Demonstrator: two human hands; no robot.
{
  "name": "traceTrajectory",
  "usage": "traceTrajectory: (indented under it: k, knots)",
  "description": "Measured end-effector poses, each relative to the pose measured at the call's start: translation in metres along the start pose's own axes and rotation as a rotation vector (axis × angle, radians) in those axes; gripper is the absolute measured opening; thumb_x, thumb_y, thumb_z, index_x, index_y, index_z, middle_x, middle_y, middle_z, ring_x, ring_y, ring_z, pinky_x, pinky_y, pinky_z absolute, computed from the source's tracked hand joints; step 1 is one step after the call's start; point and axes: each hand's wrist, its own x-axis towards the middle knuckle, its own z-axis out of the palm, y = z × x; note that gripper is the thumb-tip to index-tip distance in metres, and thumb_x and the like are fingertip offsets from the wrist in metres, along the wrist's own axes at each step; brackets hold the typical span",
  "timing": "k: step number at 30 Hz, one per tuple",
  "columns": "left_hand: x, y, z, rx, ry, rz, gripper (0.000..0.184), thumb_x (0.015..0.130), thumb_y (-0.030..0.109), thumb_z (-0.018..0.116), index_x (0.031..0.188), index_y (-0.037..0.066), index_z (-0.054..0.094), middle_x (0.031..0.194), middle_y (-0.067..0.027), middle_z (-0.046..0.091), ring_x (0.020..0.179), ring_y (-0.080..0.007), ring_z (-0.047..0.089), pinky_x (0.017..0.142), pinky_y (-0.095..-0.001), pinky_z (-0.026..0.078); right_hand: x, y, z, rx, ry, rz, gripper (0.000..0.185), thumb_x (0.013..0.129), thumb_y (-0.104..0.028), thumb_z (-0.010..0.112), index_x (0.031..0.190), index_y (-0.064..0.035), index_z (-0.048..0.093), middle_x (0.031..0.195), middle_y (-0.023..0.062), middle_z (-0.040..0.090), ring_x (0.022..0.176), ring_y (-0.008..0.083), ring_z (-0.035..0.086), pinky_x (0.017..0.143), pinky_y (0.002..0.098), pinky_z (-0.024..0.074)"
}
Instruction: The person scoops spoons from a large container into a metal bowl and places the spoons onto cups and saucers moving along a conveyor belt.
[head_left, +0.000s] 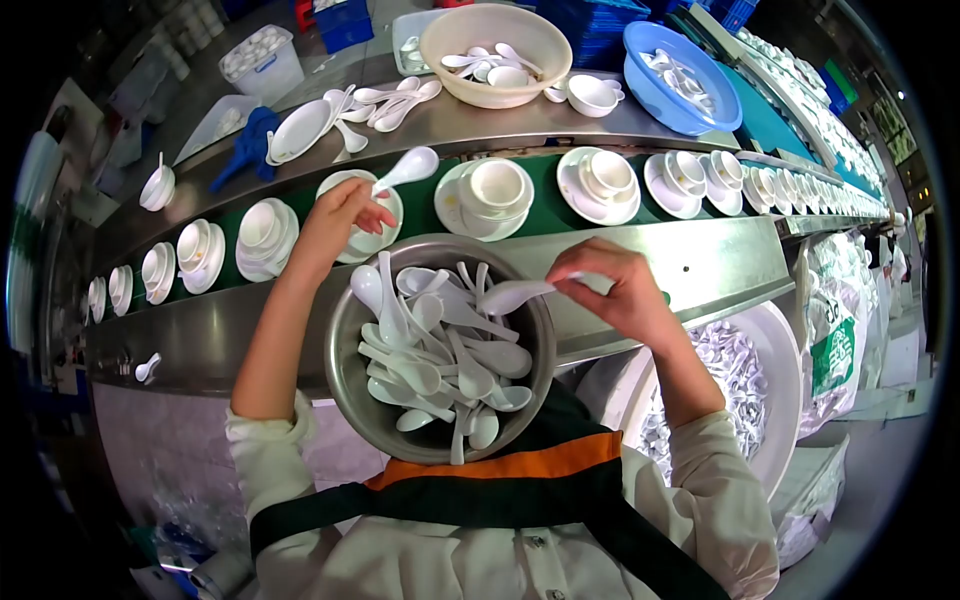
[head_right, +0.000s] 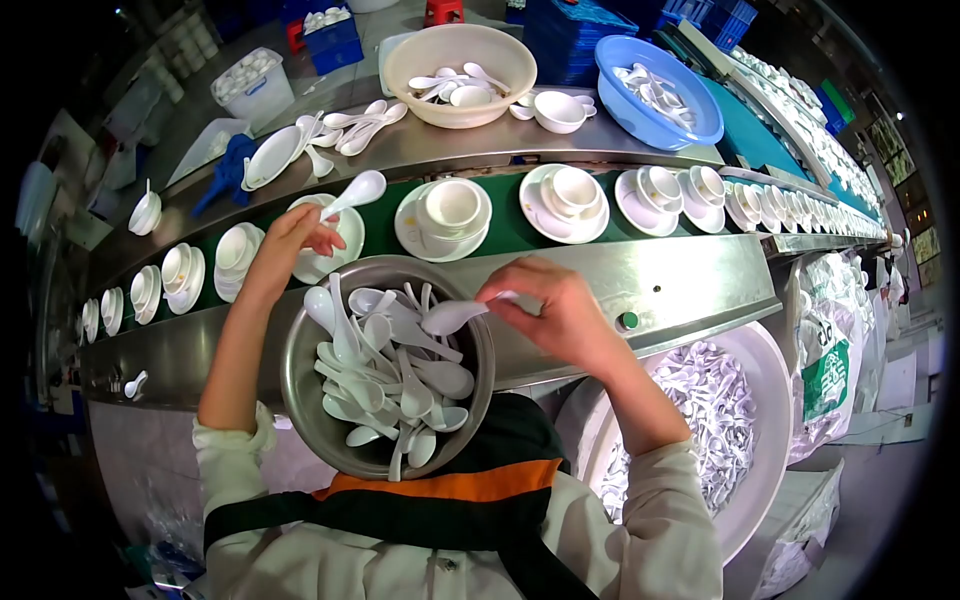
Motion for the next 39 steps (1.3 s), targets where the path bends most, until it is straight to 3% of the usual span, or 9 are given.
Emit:
traceTrajectory:
  k: [8,14,17,19,25,28,32,35,39]
  knots:
    - [0.047,-0.095,0.011,0.029,0.084,-0.341,0.025,0.088,0.022,0.045,0.091,0.003,0.06,0.076,-0.003,0.062,0.06,-0.008,0.051,0.053,-0.0198,0.04,-0.009,0.027,-0.002,0.572,-0.065,0.394,0.01,0.079,0.003,0.058,0.087,-0.0021,0.062,0.086,0.0028,0.062,0.083,0.0096,0.058,0.079,0.0235,0.0453]
    - [0.047,-0.095,-0.003,0.799,-0.03,-0.238,0.021,0.082,0.02,0.055,0.089,0.003,0.063,0.075,-0.0105,0.061,0.062,-0.0193,0.056,0.059,-0.0311,0.044,0.009,0.081,-0.019,0.554,0.327,0.568,0.012,0.082,-0.004,0.056,0.091,0.0022,0.059,0.084,0.0071,0.061,0.075,0.0141,0.061,0.07,0.0257,0.052]
    - [0.022,-0.071,-0.005,0.856,0.342,0.117,0.018,0.08,0.018,0.057,0.086,0.002,0.063,0.074,-0.0136,0.061,0.062,-0.0221,0.056,0.06,-0.0324,0.044,0.021,0.154,-0.008,0.456,0.316,0.63,0.015,0.082,-0.002,0.055,0.093,0.0082,0.057,0.084,0.0111,0.061,0.072,0.0179,0.064,0.062,0.0254,0.0551]
    - [0.0,-0.017,0.01,0.65,0.293,0.196,0.018,0.08,0.017,0.058,0.081,0.0,0.061,0.068,-0.0116,0.058,0.059,-0.0196,0.053,0.059,-0.0303,0.043,0.035,0.185,0.012,0.534,0.318,0.681,0.016,0.081,-0.001,0.056,0.092,0.0096,0.057,0.081,0.0126,0.062,0.07,0.0181,0.064,0.062,0.025,0.0551]
    - [-0.05,0.015,0.073,1.01,-0.093,0.115,0.015,0.076,0.019,0.061,0.077,0.005,0.06,0.076,-0.0109,0.058,0.069,-0.0291,0.058,0.061,-0.0401,0.045,0.082,0.174,0.074,0.374,0.238,0.537,0.024,0.08,-0.011,0.06,0.097,0.0066,0.058,0.086,0.0139,0.064,0.068,0.0214,0.065,0.064,0.028,0.0532]
    - [-0.053,-0.004,0.08,0.977,-0.015,0.263,0.014,0.074,0.018,0.064,0.08,0.006,0.06,0.074,-0.0088,0.055,0.068,-0.0295,0.057,0.059,-0.0404,0.044,0.079,0.108,0.067,-0.475,0.284,0.141,0.035,0.076,-0.025,0.065,0.1,-0.0012,0.059,0.106,0.015,0.057,0.087,0.0346,0.058,0.077,0.0383,0.0465]
    - [-0.054,-0.003,0.082,0.833,-0.086,0.297,0.013,0.073,0.015,0.064,0.08,0.005,0.059,0.074,-0.0084,0.054,0.069,-0.0296,0.056,0.06,-0.0403,0.044,0.056,0.025,0.037,-0.175,-0.119,-0.277,0.024,0.076,-0.021,0.061,0.091,-0.002,0.06,0.098,0.0125,0.059,0.092,0.0291,0.055,0.082,0.036,0.0445]
    - [-0.05,-0.002,0.087,0.723,-0.212,0.367,0.011,0.072,0.011,0.064,0.079,0.004,0.058,0.073,-0.0085,0.052,0.068,-0.0288,0.056,0.06,-0.0389,0.044,0.034,0.01,0.048,-0.652,-0.073,-0.477,0.02,0.072,-0.015,0.061,0.088,-0.0031,0.06,0.098,0.0122,0.059,0.094,0.0253,0.055,0.081,0.0337,0.045]
    - [-0.038,0.005,0.082,0.607,-0.2,0.63,0.011,0.075,0.005,0.059,0.084,0.002,0.055,0.075,-0.0095,0.053,0.065,-0.0253,0.054,0.06,-0.0319,0.044,0.02,0.013,0.03,-0.64,-0.054,-0.453,0.017,0.07,-0.012,0.059,0.086,-0.0058,0.06,0.093,0.0096,0.06,0.09,0.0217,0.057,0.075,0.0317,0.0473]
